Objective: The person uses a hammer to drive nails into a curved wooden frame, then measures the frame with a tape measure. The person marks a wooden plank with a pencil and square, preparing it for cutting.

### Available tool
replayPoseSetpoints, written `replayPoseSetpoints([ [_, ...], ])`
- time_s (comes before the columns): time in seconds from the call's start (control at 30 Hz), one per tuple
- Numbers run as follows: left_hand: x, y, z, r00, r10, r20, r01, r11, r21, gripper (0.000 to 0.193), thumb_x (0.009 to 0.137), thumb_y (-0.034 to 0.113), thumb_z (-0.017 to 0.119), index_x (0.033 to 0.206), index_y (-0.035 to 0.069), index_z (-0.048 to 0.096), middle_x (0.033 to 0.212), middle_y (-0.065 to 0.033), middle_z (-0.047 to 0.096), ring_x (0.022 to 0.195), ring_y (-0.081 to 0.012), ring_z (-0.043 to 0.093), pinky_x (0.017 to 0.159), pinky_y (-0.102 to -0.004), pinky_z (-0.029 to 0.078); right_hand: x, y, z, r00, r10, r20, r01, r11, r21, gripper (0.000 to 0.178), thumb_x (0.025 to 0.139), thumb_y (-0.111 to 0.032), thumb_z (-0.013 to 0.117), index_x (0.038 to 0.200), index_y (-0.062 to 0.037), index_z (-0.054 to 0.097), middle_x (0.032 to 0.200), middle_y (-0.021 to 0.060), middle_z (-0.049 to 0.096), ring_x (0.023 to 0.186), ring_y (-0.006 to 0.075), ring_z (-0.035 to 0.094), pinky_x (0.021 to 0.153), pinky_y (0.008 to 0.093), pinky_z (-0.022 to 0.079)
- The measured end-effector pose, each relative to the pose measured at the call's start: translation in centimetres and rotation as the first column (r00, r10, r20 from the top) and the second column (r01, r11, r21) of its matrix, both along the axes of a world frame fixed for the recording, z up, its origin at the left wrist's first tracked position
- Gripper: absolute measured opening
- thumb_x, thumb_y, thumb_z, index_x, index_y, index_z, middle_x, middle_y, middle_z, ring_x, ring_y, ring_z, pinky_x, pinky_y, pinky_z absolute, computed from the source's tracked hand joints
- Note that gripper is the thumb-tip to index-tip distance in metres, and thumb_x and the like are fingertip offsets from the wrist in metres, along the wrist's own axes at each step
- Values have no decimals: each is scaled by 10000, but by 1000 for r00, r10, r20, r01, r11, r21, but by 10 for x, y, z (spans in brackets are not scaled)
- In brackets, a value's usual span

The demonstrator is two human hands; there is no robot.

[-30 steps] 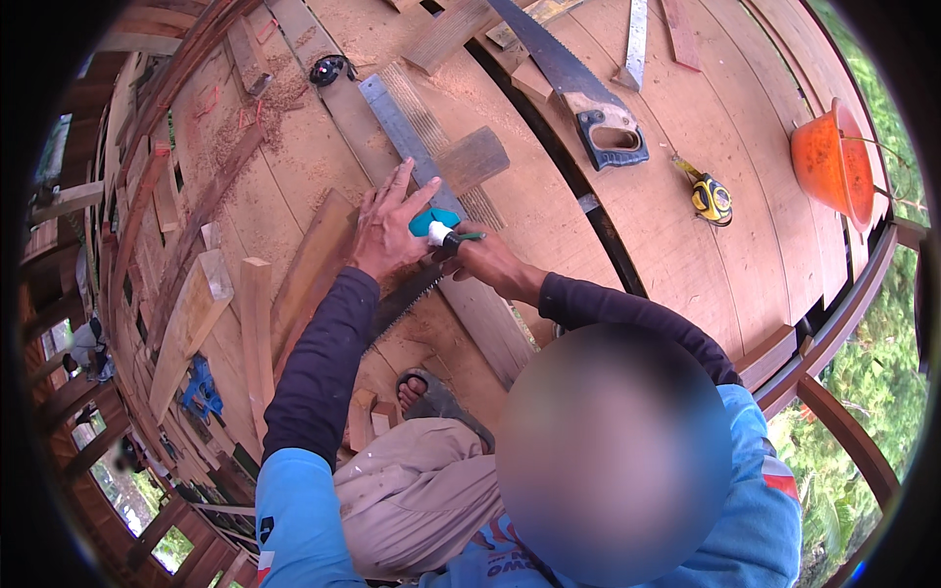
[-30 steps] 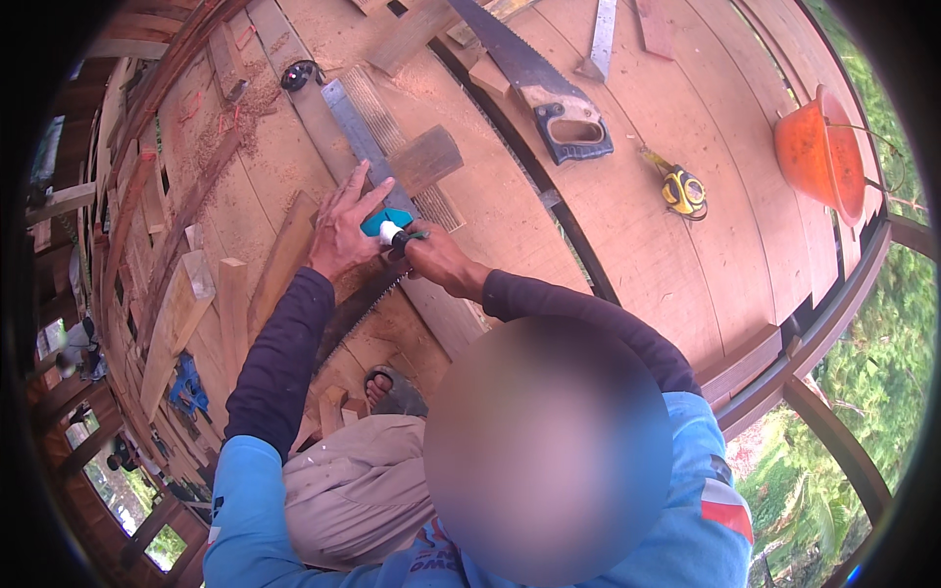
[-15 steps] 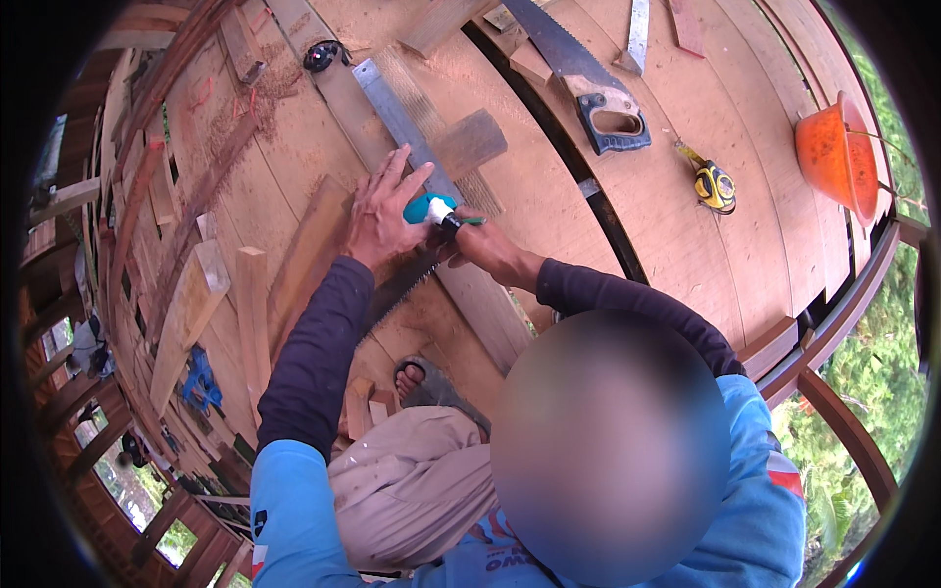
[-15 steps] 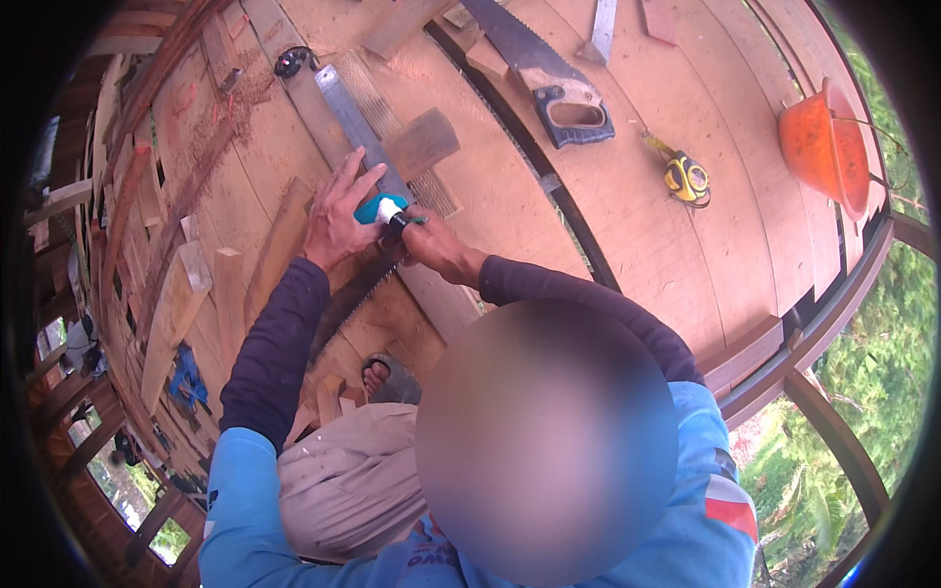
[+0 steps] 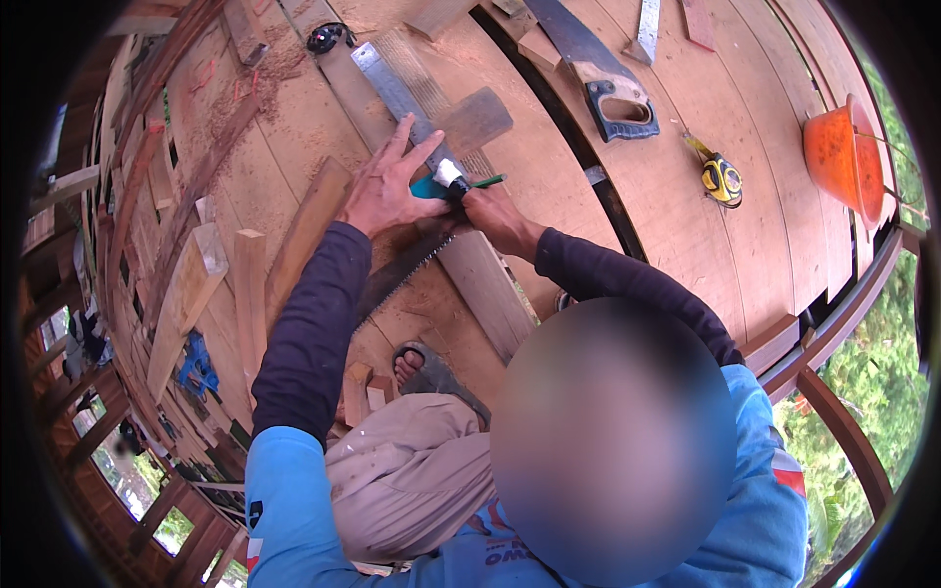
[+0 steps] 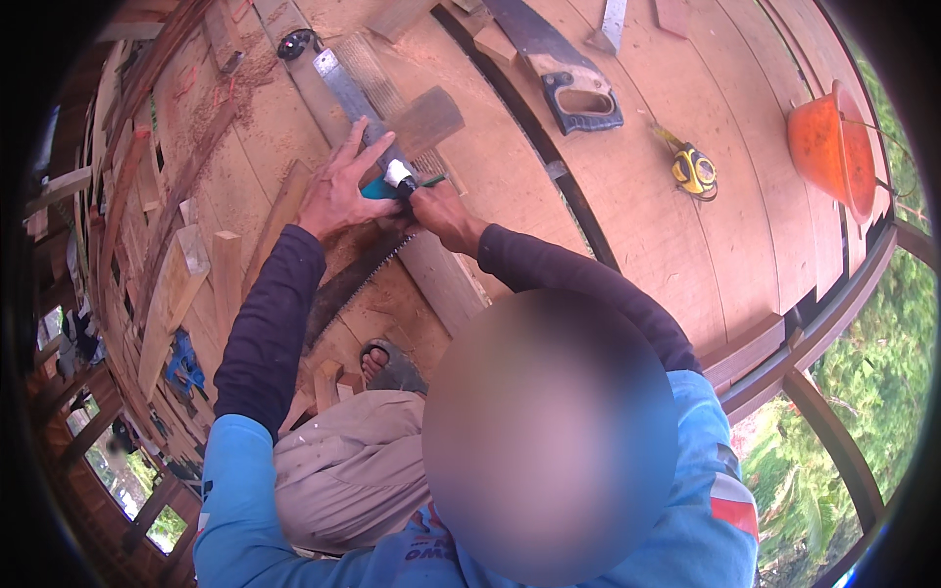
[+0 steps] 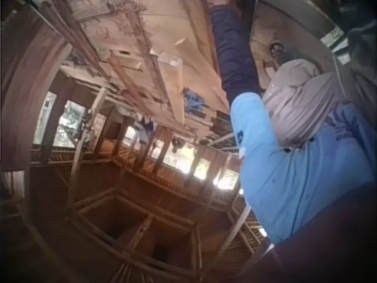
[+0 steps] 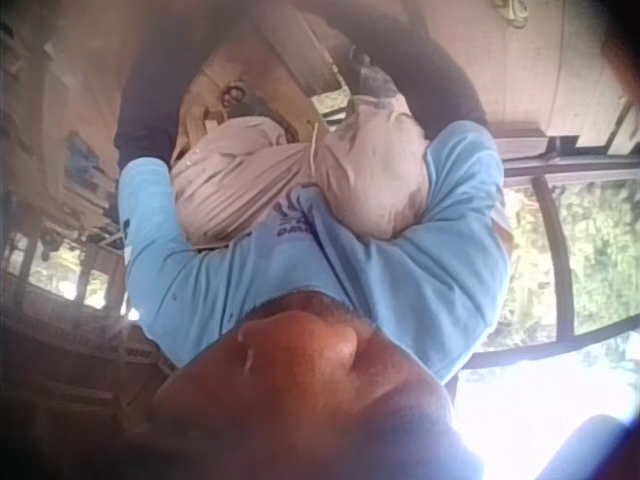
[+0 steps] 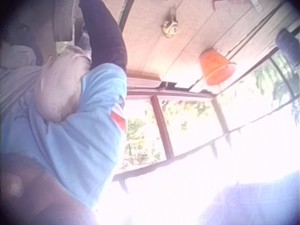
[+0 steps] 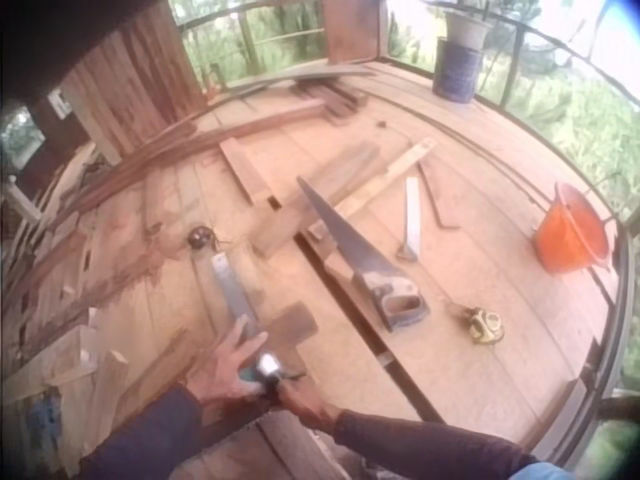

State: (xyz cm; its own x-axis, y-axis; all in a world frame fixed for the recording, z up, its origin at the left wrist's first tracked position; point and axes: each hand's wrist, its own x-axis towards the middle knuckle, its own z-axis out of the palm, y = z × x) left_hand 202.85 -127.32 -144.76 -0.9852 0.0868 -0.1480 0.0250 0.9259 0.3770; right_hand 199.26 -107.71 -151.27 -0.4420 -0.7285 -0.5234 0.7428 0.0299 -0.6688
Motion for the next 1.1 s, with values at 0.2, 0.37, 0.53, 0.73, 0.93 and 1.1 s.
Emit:
replayPoseSetpoints([
  [0.2,0,0,5,999,1,33,-2,1000,12,998,669,395,921,1542,183,484,1652,-235,295,1452,-435,417,1156,-473,416,-1,-1,-7,999,13,-37,-13,1000,1,262,1058,-192,461,1206,-43,618,986,84,721,762,155,698,664,303,583],
  [0.37,1,-4,0,1000,-8,2,8,999,43,996,659,405,920,1535,199,493,1645,-242,297,1432,-444,436,1130,-489,439,-4,-1,-10,998,52,-41,-51,999,14,261,1050,-161,466,1233,-32,601,1000,91,717,783,164,708,677,311,595],
  [0.53,1,-4,-1,1000,-15,-12,15,999,40,987,664,392,920,1527,159,501,1640,-239,312,1428,-443,441,1137,-479,434,-4,0,-10,998,48,-46,-47,999,18,263,1043,-138,464,1253,-38,586,997,93,714,791,170,712,680,314,602],
  [0.73,2,-3,-1,1000,-7,-28,8,1000,30,1006,653,412,923,1526,151,499,1639,-231,321,1424,-428,453,1125,-478,445,-5,0,-9,999,48,-26,-47,999,24,266,1049,-164,477,1267,-56,584,1006,97,714,794,173,714,682,319,607],
  [0.93,4,-4,-1,999,40,-12,-39,999,17,1055,645,458,919,1516,61,476,1622,-211,368,1417,-380,478,1121,-465,455,-5,0,-5,998,56,-12,-56,998,8,275,1050,-275,549,1215,-62,607,998,84,719,787,170,729,694,324,614],
  [1.1,3,-5,-5,999,27,-35,-27,1000,5,1081,651,485,912,1504,-2,460,1621,-201,377,1423,-358,478,1132,-450,449,-4,0,-10,1000,23,14,-23,1000,17,249,1045,-205,517,1214,-58,625,988,99,726,783,187,732,690,328,613],
])
